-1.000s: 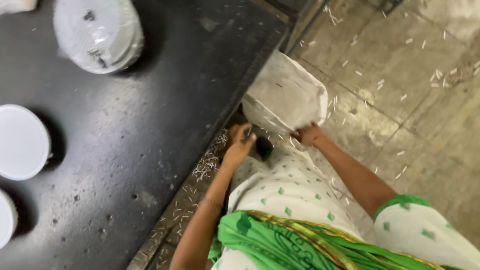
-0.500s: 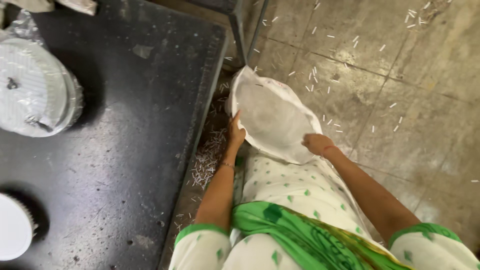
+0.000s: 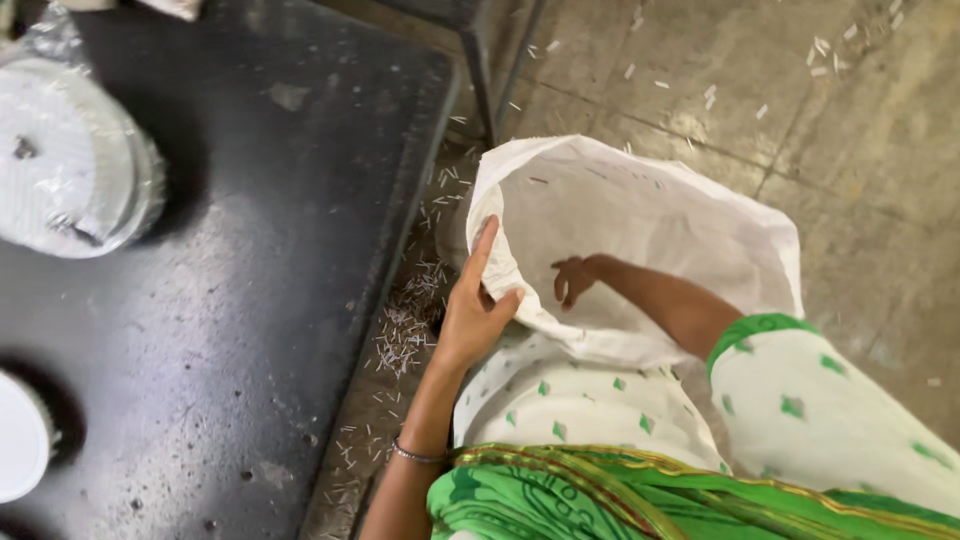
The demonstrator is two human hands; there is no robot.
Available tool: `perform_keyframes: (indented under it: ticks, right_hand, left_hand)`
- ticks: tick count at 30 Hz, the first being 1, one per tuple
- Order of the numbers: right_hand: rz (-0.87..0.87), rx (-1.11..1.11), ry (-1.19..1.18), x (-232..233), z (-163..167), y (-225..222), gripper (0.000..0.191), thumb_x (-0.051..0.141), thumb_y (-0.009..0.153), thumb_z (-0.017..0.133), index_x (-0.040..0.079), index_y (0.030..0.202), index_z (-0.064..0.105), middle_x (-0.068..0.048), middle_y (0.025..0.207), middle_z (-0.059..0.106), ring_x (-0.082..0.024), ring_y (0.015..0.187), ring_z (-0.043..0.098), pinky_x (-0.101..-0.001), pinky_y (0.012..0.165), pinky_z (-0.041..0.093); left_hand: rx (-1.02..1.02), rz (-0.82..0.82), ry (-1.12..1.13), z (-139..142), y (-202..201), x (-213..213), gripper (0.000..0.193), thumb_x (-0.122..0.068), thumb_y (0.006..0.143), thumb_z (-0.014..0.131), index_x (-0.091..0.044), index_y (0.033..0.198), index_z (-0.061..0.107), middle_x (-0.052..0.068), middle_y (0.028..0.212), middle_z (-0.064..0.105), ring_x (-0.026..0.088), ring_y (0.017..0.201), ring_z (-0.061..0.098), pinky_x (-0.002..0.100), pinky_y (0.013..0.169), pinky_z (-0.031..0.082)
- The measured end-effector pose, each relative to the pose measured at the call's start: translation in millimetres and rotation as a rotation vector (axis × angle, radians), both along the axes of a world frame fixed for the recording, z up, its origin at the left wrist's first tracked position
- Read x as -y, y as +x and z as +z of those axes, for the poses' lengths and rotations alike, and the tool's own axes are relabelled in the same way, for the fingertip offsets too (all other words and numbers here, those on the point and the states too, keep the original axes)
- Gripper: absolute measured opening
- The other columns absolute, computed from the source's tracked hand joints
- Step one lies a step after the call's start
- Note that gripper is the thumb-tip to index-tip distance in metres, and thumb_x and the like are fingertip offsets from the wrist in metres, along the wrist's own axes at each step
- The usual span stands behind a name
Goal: The person wraps round LED panel light fixtures in clear plastic bags, twisting the bag closed around each one, and places the wrapped fixtures into a white cloth bag on the floor. They repeat this for several fixtures, stacking finished ones on the work table.
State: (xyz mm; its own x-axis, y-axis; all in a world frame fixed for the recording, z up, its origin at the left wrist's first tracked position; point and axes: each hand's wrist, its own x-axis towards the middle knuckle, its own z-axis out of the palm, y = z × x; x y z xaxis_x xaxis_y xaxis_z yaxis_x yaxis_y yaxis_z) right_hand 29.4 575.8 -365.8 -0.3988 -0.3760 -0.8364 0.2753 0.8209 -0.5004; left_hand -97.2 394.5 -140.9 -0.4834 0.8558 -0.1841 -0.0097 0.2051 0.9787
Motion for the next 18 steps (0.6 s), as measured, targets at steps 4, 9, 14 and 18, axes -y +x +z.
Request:
perform_keyframes:
  ticks: [4,9,14,18]
  right_hand:
    - [-0.231,-0.034,0.085,12.2,5.1,-16.5,0.080,0.064,0.079,0.077,0.018,0.142,0.057,-0.003,0.161,0.037,-0.030,0.147,0.037,-0.0501,0.116,0.036]
    - [-0.504,-0.369,0.289,-17.2,15.0,-59.9,0.071,0.057,0.077,0.082,0.015,0.131,0.061,-0.007,0.145,0.052,-0.031,0.133,0.052,-0.0530,0.108,0.041]
    - [-0.994,-1.059,0.126,-53.2,56.4,-80.0,0.031,0.015,0.075,0.090,0.005,0.095,0.068,-0.012,0.107,0.066,-0.026,0.095,0.067,-0.0349,0.083,0.056]
    - [-1.630,-0.882,-0.645,-84.9,139.0,-63.5,0.018,0.001,0.090,0.070,0.008,0.102,0.059,-0.004,0.095,0.071,-0.014,0.091,0.072,-0.0287,0.082,0.055]
  left_hand:
    - [-0.078,0.081,-0.009,-16.8,-19.8,11.7,0.091,0.001,0.089,0.070,-0.017,0.166,0.025,0.017,0.173,0.027,0.031,0.154,0.036,0.041,0.119,0.038]
    - [-0.155,0.172,-0.208,-55.0,-33.5,24.6,0.091,-0.020,0.094,0.078,-0.018,0.164,0.021,0.023,0.170,0.005,0.038,0.140,0.047,0.043,0.106,0.049]
    - [0.022,0.221,-0.263,-57.2,-18.2,51.3,0.081,-0.021,0.091,0.073,-0.015,0.159,0.030,0.019,0.170,0.018,0.030,0.127,0.062,0.040,0.100,0.056]
    - [0.121,0.328,-0.167,-23.8,-8.8,69.2,0.083,-0.027,0.089,0.074,-0.010,0.160,0.034,0.020,0.163,0.037,0.028,0.129,0.064,0.041,0.102,0.057]
